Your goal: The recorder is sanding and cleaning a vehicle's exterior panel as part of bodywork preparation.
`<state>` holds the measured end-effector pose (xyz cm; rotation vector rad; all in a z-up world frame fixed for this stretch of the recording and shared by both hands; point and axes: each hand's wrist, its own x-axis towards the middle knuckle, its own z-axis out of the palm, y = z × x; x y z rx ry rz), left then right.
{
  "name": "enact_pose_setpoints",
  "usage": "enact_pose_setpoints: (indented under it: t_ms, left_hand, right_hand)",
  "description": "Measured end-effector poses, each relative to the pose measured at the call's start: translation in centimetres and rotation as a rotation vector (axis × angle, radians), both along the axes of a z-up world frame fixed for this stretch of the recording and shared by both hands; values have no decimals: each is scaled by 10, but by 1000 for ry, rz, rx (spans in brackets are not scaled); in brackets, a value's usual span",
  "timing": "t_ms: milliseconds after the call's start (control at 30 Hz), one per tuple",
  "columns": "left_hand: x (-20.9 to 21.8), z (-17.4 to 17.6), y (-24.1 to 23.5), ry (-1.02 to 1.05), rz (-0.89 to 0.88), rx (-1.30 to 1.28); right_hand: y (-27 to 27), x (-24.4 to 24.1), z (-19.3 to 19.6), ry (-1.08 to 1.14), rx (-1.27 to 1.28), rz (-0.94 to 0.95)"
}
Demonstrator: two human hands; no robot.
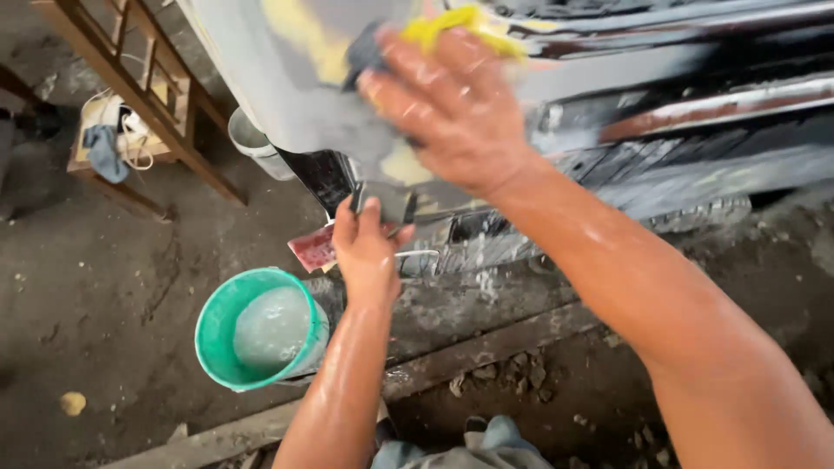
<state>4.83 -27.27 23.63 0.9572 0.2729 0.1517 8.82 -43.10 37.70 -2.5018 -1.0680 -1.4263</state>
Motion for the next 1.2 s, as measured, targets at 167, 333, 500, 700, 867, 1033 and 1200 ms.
enact_pose_setpoints:
  t_ms: [167, 333, 500, 700, 867, 1033, 1200]
  left_hand:
    - [-21, -71, 10, 127, 190, -5]
    - [-42, -136, 24, 247, 305, -22]
    - [-44, -174, 28, 310, 246, 146]
    - [-38, -151, 18, -14, 67, 777]
    - [-28, -33, 0, -126, -44, 950]
    - [-9, 42, -1, -752, 211, 1084]
    - [1, 50, 3, -662, 218, 1023]
  right_hand:
    - [5, 25, -71, -190, -230, 105]
    - [11, 39, -202, -173, -798, -57]
    - [7, 46, -350, 529, -1018, 98]
    - [-33, 46, -344, 687, -1119, -7]
    - [-93, 2, -173, -175, -846, -83]
    - [-117, 11, -98, 245, -740, -162]
    - [-117, 17, -136, -25, -519, -6]
